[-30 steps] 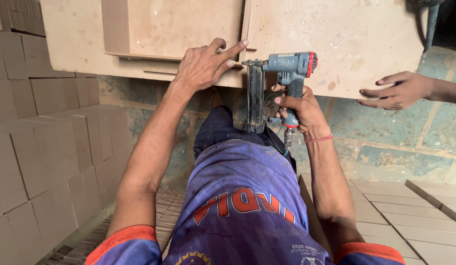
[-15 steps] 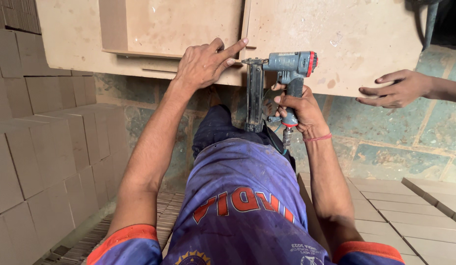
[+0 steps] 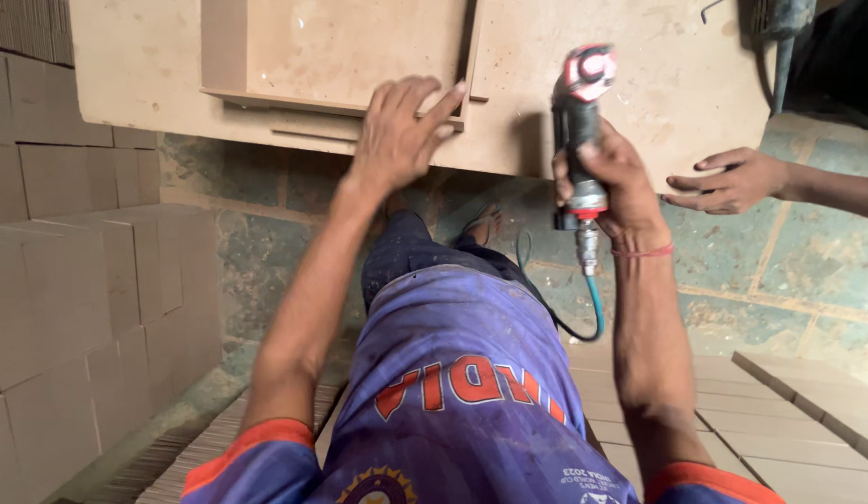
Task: The person assembles small rectangular wooden boxes by applying glue to edges, joining pieces, and fastening them with a pneumatic nail gun. The person repeats the process for multiple boxes, stacking completed units nearby.
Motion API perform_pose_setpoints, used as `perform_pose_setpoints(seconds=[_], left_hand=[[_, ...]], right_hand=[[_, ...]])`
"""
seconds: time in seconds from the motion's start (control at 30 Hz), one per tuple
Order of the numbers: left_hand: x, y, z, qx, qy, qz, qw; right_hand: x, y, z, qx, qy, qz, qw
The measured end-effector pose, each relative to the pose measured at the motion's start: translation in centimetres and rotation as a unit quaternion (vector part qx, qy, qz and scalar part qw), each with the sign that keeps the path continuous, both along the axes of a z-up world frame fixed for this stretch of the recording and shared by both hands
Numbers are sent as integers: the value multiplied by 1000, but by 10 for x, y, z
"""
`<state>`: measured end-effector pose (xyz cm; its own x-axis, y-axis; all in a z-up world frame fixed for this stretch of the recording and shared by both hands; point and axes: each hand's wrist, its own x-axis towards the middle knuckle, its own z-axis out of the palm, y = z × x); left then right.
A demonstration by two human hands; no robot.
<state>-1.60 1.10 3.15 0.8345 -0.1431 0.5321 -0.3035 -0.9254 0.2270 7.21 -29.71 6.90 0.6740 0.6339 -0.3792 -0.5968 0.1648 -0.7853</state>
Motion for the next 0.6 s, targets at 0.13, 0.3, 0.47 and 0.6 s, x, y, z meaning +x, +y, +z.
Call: perform_pose_setpoints(seconds=[0.13,0.3,0.47,0.6], left_hand=[[-50,-37,-26,-336,2,37,941],[-73,-65,-77,-575,366,119,722],[-73,-75,-97,-535,344,196,746],[-73,-77,-97,-490,296,200,795]], right_hand=[[-25,23,-8,-338,-193,199,899],[-74,52,-35,-428,-468,417,651],[-83,70,-42,-430,-536,447,573],[-78,71,-43,-423,-559,438,563]])
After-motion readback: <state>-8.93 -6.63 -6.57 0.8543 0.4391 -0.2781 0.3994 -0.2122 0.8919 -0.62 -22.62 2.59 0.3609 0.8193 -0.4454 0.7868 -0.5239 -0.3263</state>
